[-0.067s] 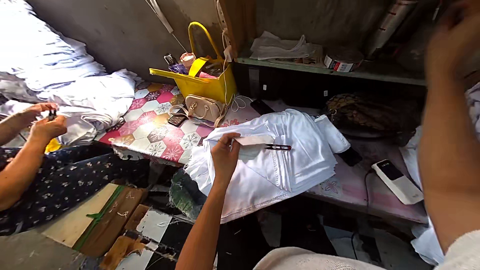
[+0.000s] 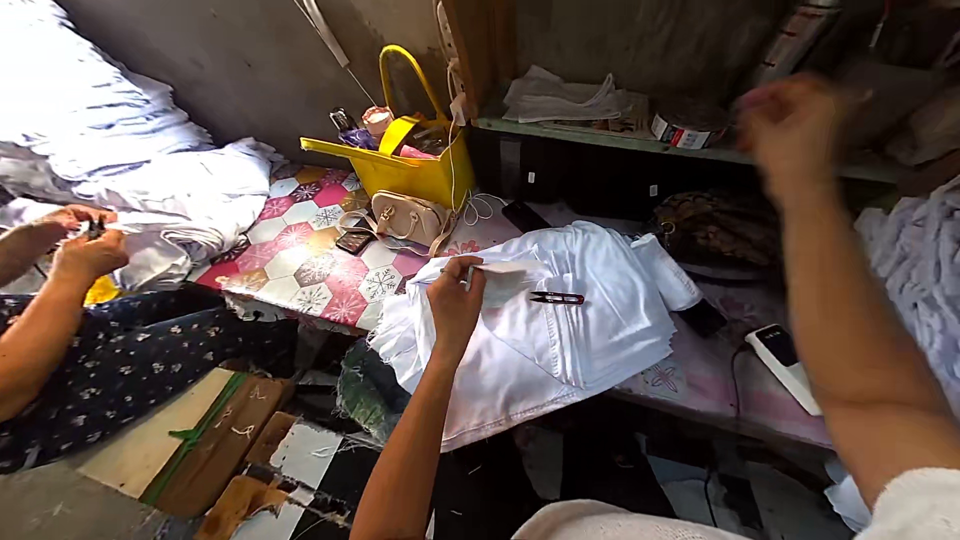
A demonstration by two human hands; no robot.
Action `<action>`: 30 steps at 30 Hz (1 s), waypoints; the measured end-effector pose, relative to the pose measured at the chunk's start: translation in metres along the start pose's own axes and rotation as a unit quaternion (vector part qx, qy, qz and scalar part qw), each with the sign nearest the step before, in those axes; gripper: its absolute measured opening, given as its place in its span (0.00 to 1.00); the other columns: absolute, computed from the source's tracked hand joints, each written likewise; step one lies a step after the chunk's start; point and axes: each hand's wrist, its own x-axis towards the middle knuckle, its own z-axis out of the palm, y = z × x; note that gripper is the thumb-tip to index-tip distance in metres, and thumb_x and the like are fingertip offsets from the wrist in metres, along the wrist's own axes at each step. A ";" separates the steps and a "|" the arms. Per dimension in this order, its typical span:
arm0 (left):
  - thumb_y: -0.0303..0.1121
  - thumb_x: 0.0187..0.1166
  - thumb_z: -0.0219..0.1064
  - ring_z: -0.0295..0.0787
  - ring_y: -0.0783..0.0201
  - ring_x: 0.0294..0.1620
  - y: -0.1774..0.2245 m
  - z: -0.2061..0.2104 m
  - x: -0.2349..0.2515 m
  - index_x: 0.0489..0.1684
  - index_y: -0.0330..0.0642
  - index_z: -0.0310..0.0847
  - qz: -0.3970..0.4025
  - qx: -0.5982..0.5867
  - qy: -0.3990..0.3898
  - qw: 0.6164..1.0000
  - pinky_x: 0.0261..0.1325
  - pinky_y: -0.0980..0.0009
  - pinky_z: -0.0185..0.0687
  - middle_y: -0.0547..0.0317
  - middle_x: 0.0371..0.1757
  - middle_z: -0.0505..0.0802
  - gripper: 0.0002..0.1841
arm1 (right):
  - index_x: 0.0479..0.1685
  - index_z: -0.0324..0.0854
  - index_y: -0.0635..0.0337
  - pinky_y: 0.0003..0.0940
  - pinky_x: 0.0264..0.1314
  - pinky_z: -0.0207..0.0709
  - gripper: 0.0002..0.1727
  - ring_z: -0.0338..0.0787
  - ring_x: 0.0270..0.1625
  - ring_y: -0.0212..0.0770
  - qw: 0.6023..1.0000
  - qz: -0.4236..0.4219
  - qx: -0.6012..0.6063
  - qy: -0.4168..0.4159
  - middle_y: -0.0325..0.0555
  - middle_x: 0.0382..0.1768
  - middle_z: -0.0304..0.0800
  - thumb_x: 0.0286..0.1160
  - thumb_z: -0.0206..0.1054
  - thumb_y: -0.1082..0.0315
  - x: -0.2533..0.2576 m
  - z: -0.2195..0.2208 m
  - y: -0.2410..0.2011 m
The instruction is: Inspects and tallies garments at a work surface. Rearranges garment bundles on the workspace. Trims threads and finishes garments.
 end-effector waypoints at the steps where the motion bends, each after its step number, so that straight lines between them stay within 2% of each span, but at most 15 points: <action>1: 0.22 0.76 0.65 0.93 0.57 0.39 -0.003 0.008 0.006 0.48 0.26 0.88 0.017 0.027 0.003 0.999 0.45 0.60 0.89 0.41 0.42 0.94 0.10 | 0.68 0.79 0.70 0.45 0.53 0.89 0.20 0.93 0.48 0.47 0.991 0.007 0.088 -0.098 0.59 0.54 0.90 0.90 0.56 0.62 -0.020 0.035 -0.013; 3: 0.23 0.76 0.66 0.95 0.51 0.43 -0.010 0.025 0.015 0.47 0.27 0.90 0.088 0.092 0.023 0.992 0.47 0.54 0.91 0.40 0.46 0.95 0.10 | 0.76 0.72 0.65 0.42 0.49 0.90 0.22 0.95 0.45 0.44 0.918 0.076 0.242 -0.304 0.54 0.51 0.92 0.94 0.48 0.61 -0.053 0.100 -0.027; 4: 0.24 0.74 0.67 0.96 0.50 0.44 -0.014 0.035 0.018 0.44 0.29 0.91 0.139 0.130 0.051 0.980 0.47 0.54 0.91 0.41 0.45 0.96 0.09 | 0.82 0.66 0.61 0.44 0.50 0.91 0.27 0.95 0.46 0.46 0.873 0.123 0.291 -0.372 0.56 0.52 0.91 0.97 0.44 0.54 -0.066 0.128 -0.030; 6: 0.25 0.71 0.69 0.96 0.50 0.46 -0.022 0.052 0.022 0.39 0.33 0.92 0.235 0.195 0.100 0.947 0.46 0.55 0.91 0.44 0.45 0.97 0.07 | 0.90 0.55 0.55 0.46 0.55 0.90 0.32 0.96 0.49 0.51 0.799 0.199 0.370 -0.430 0.59 0.56 0.90 0.96 0.40 0.46 -0.080 0.167 -0.038; 8: 0.26 0.72 0.69 0.95 0.50 0.48 -0.030 0.067 0.025 0.37 0.35 0.93 0.300 0.226 0.096 0.922 0.47 0.57 0.90 0.47 0.46 0.97 0.06 | 0.84 0.59 0.57 0.43 0.55 0.91 0.26 0.96 0.50 0.48 0.758 0.235 0.456 -0.404 0.54 0.57 0.90 0.96 0.46 0.53 -0.081 0.191 -0.041; 12: 0.26 0.73 0.70 0.95 0.51 0.47 -0.046 0.093 0.031 0.43 0.38 0.94 0.315 0.216 0.020 0.924 0.45 0.58 0.90 0.48 0.49 0.97 0.07 | 0.72 0.69 0.64 0.39 0.51 0.90 0.18 0.93 0.46 0.41 0.777 0.280 0.479 -0.297 0.49 0.52 0.88 0.86 0.57 0.76 -0.065 0.220 -0.032; 17: 0.19 0.73 0.68 0.97 0.47 0.46 -0.052 0.106 0.044 0.47 0.37 0.95 0.235 0.128 0.048 0.962 0.42 0.55 0.91 0.41 0.54 0.96 0.11 | 0.75 0.68 0.62 0.34 0.48 0.87 0.23 0.92 0.43 0.37 0.822 0.277 0.442 -0.229 0.48 0.50 0.89 0.83 0.65 0.73 -0.059 0.233 -0.013; 20: 0.17 0.73 0.67 0.98 0.47 0.46 -0.049 0.117 0.042 0.46 0.33 0.94 0.254 0.084 0.063 0.961 0.44 0.57 0.93 0.38 0.55 0.95 0.10 | 0.92 0.47 0.57 0.43 0.55 0.86 0.38 0.89 0.57 0.48 0.814 0.328 0.432 -0.210 0.59 0.68 0.78 0.85 0.63 0.72 -0.073 0.242 -0.017; 22: 0.16 0.72 0.67 0.97 0.45 0.48 -0.046 0.124 0.035 0.47 0.30 0.92 0.278 0.084 0.048 0.956 0.45 0.57 0.92 0.34 0.56 0.94 0.11 | 0.97 0.33 0.55 0.43 0.59 0.84 0.47 0.84 0.66 0.54 0.827 0.332 0.416 -0.184 0.67 0.82 0.62 0.84 0.64 0.74 -0.083 0.247 -0.020; 23: 0.16 0.72 0.66 0.97 0.44 0.50 -0.045 0.128 0.030 0.47 0.29 0.92 0.290 0.086 0.036 0.953 0.47 0.57 0.92 0.34 0.56 0.94 0.11 | 0.96 0.36 0.56 0.40 0.59 0.83 0.44 0.84 0.64 0.51 0.828 0.323 0.426 -0.167 0.66 0.81 0.64 0.86 0.61 0.75 -0.087 0.247 -0.022; 25: 0.15 0.72 0.65 0.96 0.43 0.55 -0.046 0.136 0.022 0.47 0.29 0.91 0.309 0.082 0.010 0.947 0.53 0.56 0.92 0.34 0.57 0.94 0.11 | 0.82 0.66 0.59 0.33 0.53 0.84 0.22 0.88 0.51 0.38 0.793 0.319 0.499 -0.144 0.51 0.59 0.84 0.94 0.50 0.65 -0.092 0.247 -0.026; 26: 0.15 0.73 0.65 0.95 0.42 0.57 -0.047 0.139 0.018 0.48 0.29 0.92 0.317 0.076 -0.002 0.946 0.56 0.55 0.92 0.34 0.57 0.94 0.12 | 0.71 0.73 0.58 0.32 0.54 0.84 0.21 0.89 0.50 0.35 0.757 0.320 0.547 -0.163 0.46 0.52 0.88 0.96 0.46 0.55 -0.092 0.246 -0.025; 27: 0.15 0.72 0.65 0.94 0.41 0.59 -0.048 0.143 0.016 0.48 0.30 0.92 0.319 0.068 -0.014 0.945 0.58 0.54 0.91 0.34 0.57 0.94 0.12 | 0.69 0.75 0.58 0.31 0.57 0.85 0.25 0.90 0.52 0.33 0.736 0.311 0.571 -0.191 0.44 0.51 0.90 0.95 0.45 0.48 -0.091 0.243 -0.023; 28: 0.16 0.72 0.64 0.93 0.40 0.62 -0.047 0.145 0.015 0.48 0.29 0.92 0.313 0.055 -0.030 0.948 0.59 0.53 0.90 0.34 0.58 0.93 0.12 | 0.67 0.76 0.57 0.30 0.56 0.85 0.24 0.91 0.51 0.32 0.738 0.298 0.568 -0.208 0.42 0.49 0.90 0.95 0.47 0.48 -0.090 0.241 -0.021; 30: 0.17 0.75 0.62 0.88 0.38 0.69 -0.043 0.141 0.015 0.49 0.28 0.91 0.270 0.018 -0.100 0.957 0.67 0.49 0.86 0.34 0.64 0.91 0.12 | 0.61 0.78 0.61 0.29 0.46 0.85 0.17 0.90 0.41 0.31 0.800 0.282 0.488 -0.205 0.42 0.41 0.90 0.94 0.52 0.58 -0.083 0.243 -0.015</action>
